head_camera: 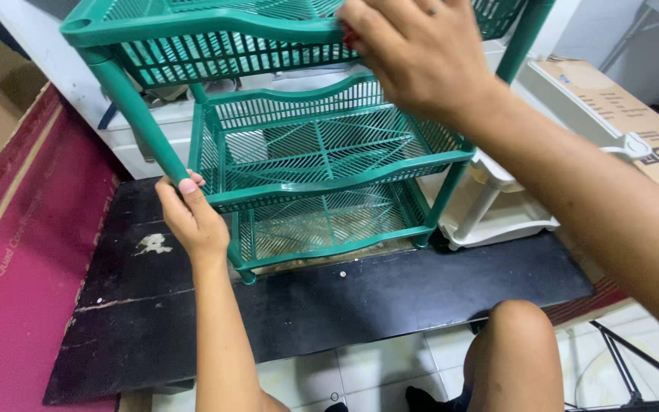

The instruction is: The person wipes the vertical supports and basket edges of a green plastic three-tier rack with a red cloth. They rotate the rack to reach different sides and continue wiping the same areas repeatedly.

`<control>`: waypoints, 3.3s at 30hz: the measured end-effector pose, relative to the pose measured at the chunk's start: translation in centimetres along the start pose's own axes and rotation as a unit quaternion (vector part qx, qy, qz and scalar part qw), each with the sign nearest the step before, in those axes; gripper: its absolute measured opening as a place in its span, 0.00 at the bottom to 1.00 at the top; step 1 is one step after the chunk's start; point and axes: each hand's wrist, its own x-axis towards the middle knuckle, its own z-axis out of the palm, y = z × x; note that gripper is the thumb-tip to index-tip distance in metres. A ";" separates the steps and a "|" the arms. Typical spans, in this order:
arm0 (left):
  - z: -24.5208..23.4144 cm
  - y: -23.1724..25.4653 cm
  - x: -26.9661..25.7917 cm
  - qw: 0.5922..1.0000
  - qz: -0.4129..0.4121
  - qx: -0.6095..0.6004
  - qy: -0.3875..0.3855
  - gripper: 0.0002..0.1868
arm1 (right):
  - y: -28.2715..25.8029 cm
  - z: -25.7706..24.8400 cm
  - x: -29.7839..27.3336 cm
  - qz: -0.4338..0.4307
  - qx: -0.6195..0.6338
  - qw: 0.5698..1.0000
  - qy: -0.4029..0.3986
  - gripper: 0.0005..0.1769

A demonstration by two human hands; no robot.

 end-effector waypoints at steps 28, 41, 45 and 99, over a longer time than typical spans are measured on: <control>0.6 -0.5 -0.2 0.998 -0.029 0.030 0.048 0.19 | 0.3 0.0 7.9 0.239 0.181 0.918 -0.261 0.09; 0.6 -0.2 0.5 0.997 -0.064 0.025 0.041 0.23 | -10.7 4.8 17.4 0.059 0.241 0.965 0.090 0.08; 0.5 -0.9 0.4 0.998 -0.015 0.040 0.044 0.26 | -7.9 3.7 13.3 0.063 0.298 0.950 0.070 0.07; 0.4 -0.5 0.4 0.995 -0.086 0.044 0.028 0.22 | -9.1 4.0 13.9 0.057 0.230 0.967 0.091 0.10</control>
